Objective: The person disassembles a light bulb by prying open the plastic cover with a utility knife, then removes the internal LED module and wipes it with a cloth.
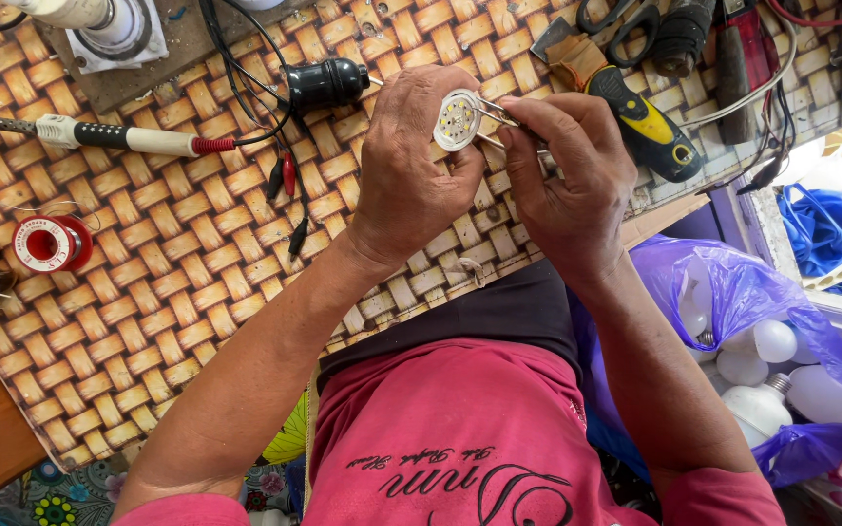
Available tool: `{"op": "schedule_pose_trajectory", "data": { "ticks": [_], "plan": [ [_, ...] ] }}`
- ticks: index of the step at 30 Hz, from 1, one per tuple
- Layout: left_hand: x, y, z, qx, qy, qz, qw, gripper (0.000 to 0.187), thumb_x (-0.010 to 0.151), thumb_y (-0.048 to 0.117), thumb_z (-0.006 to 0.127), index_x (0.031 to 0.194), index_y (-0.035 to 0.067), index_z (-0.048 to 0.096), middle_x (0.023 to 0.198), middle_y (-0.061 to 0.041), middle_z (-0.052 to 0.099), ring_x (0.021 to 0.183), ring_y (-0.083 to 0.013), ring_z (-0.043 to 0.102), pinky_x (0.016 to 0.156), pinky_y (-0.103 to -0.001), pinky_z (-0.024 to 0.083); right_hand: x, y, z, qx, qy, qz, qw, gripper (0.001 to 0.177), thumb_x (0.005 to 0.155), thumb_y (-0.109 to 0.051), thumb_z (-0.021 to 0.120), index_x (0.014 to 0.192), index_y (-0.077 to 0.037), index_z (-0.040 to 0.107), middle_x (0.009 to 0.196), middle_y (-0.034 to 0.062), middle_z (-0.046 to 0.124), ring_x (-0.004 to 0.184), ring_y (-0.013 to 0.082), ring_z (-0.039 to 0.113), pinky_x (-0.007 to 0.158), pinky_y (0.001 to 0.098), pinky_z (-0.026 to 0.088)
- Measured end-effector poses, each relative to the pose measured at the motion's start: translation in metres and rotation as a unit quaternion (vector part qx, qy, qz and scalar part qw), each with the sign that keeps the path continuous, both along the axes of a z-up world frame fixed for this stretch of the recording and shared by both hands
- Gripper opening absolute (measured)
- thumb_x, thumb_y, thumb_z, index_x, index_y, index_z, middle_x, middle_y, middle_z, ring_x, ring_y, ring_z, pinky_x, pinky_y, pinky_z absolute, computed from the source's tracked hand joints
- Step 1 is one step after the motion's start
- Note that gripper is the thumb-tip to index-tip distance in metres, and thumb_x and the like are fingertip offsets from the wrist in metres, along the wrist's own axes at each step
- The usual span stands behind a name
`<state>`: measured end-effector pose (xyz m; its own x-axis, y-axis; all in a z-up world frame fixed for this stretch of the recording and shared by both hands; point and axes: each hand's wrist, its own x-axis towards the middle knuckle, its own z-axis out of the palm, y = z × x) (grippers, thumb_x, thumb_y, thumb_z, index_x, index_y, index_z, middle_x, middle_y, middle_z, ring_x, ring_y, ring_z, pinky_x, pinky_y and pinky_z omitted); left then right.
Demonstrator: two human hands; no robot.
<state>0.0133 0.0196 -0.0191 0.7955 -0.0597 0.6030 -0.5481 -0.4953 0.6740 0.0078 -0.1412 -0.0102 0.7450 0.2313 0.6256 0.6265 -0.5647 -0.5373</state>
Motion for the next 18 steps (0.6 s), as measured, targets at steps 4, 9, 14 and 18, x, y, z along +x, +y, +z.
{"op": "schedule_pose_trajectory", "data": {
  "ticks": [4,9,14,18],
  "plan": [
    [0.0021,0.0,0.0009,0.011,-0.007,0.005,1.0,0.031,0.076,-0.005,0.054,0.107,0.002,0.054,0.101,-0.013,0.058,0.096,-0.0337,0.057,0.091,-0.043,0.046,0.0019,-0.0009,0.0036,-0.032,-0.016,0.0,0.999,0.013,0.103,-0.001,0.07,0.116,0.002,0.07,0.107,0.0172,0.061,0.094,0.0294,0.066,0.081,0.0381,0.056],
    [0.0007,-0.0006,0.0005,0.014,0.004,0.009,1.0,0.032,0.076,-0.005,0.055,0.107,0.002,0.055,0.102,-0.013,0.058,0.097,-0.0339,0.056,0.092,-0.042,0.046,0.0032,-0.0011,0.0038,-0.058,-0.026,-0.001,0.998,0.012,0.103,-0.002,0.072,0.115,0.0,0.071,0.106,0.0152,0.061,0.093,0.029,0.067,0.079,0.0382,0.056],
    [0.001,-0.0004,0.0008,0.017,0.009,0.009,1.0,0.033,0.074,-0.005,0.054,0.106,0.003,0.054,0.1,-0.012,0.057,0.094,-0.0332,0.055,0.09,-0.042,0.045,0.0056,-0.0003,0.0016,-0.061,-0.039,0.008,0.997,0.011,0.102,0.0,0.071,0.113,0.0,0.071,0.105,0.015,0.062,0.093,0.028,0.067,0.079,0.0371,0.056],
    [0.0009,-0.0003,0.0021,0.015,0.014,0.007,1.0,0.034,0.071,-0.004,0.052,0.104,0.003,0.053,0.098,-0.012,0.057,0.091,-0.0332,0.053,0.086,-0.042,0.044,0.006,0.001,0.0029,-0.053,-0.031,0.016,0.998,0.01,0.101,0.001,0.07,0.112,0.002,0.071,0.104,0.0158,0.063,0.093,0.0293,0.066,0.081,0.0385,0.055]
  ]
}}
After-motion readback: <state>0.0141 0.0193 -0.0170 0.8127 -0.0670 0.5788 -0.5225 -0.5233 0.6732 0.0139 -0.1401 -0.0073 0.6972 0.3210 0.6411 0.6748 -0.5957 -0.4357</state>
